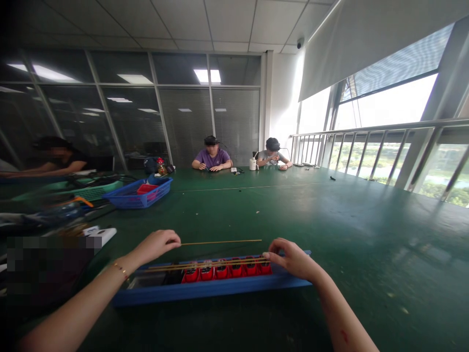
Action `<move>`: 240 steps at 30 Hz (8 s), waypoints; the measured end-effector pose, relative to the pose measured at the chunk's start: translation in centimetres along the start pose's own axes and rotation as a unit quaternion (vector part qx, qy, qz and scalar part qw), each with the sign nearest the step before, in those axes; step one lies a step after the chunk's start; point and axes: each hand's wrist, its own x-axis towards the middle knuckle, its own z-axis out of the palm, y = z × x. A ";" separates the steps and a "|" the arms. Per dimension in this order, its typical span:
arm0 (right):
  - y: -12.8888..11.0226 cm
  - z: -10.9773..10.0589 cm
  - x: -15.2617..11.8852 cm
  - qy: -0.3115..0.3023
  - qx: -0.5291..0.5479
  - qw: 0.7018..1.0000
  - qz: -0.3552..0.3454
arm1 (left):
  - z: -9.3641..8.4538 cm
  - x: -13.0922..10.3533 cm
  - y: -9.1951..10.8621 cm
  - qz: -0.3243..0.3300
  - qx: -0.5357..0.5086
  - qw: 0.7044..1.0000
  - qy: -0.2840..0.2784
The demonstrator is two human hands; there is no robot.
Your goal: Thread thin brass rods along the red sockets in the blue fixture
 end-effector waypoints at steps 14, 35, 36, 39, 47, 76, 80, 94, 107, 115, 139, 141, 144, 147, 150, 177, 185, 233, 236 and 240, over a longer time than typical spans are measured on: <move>-0.1 -0.2 0.4 0.078 0.098 0.991 0.036 | 2.2 0.7 -0.7 -0.018 -0.028 0.999 -0.002; 3.6 1.5 5.9 -0.038 -0.155 0.987 0.007 | -1.0 -8.0 3.2 0.108 0.043 0.992 0.043; 3.7 1.5 6.2 -0.054 -0.177 0.983 0.002 | -0.9 -8.1 3.3 0.111 0.054 0.991 0.044; 3.7 1.8 7.2 -0.066 -0.245 0.967 -0.023 | -1.0 -8.2 3.8 0.111 0.084 0.989 0.053; 4.6 3.1 9.2 -0.089 -0.260 0.960 -0.046 | -2.0 -8.0 3.7 0.127 0.089 0.985 0.078; 2.4 2.2 9.2 -0.192 -0.269 0.943 -0.038 | 2.3 2.2 -0.8 0.027 0.078 0.993 -0.085; 1.5 2.8 10.0 -0.213 -0.330 0.919 -0.027 | 2.3 2.6 -0.5 0.035 0.102 0.989 -0.102; 2.5 2.1 9.0 -0.092 -0.121 0.988 -0.013 | 1.0 1.6 -0.5 0.005 0.016 0.998 -0.066; -2.5 0.6 1.3 -0.006 0.221 0.975 0.008 | -1.2 -5.0 4.9 -0.081 -0.214 0.971 0.061; -1.4 1.5 0.6 -0.034 0.147 0.987 0.049 | -0.1 -5.8 4.3 -0.087 -0.226 0.970 -0.010; -0.9 1.3 0.3 -0.063 0.029 0.997 0.030 | 0.4 -5.8 4.5 -0.074 -0.209 0.975 -0.009; -0.9 1.3 0.3 -0.065 0.028 0.997 0.030 | 0.2 -5.8 4.0 -0.073 -0.204 0.976 -0.008; -0.9 1.3 0.3 -0.068 0.030 0.997 0.029 | -0.2 -5.9 3.1 -0.082 -0.177 0.980 -0.020; -0.9 1.3 0.3 -0.070 0.032 0.997 0.028 | -0.8 -6.0 2.5 -0.070 -0.166 0.982 -0.048; -0.8 1.3 0.2 -0.070 0.034 0.997 0.027 | -1.5 -6.1 2.7 -0.040 -0.164 0.984 -0.053; -0.1 -0.1 -0.4 -0.075 0.033 0.997 0.008 | -2.2 -0.9 0.6 0.005 0.133 0.984 0.117; 0.0 -0.3 -0.1 0.008 0.058 0.998 0.015 | 2.2 0.8 -0.3 -0.023 0.035 0.999 -0.012; 4.0 3.0 7.5 -0.085 -0.208 0.974 0.041 | -1.3 -7.3 5.5 0.085 0.049 0.995 0.016; 4.1 3.0 7.5 -0.088 -0.210 0.973 0.042 | -1.9 -7.3 5.6 0.099 0.052 0.994 0.007; 4.4 3.1 7.5 -0.080 -0.221 0.971 0.038 | -4.1 -7.2 5.0 0.106 0.083 0.989 0.055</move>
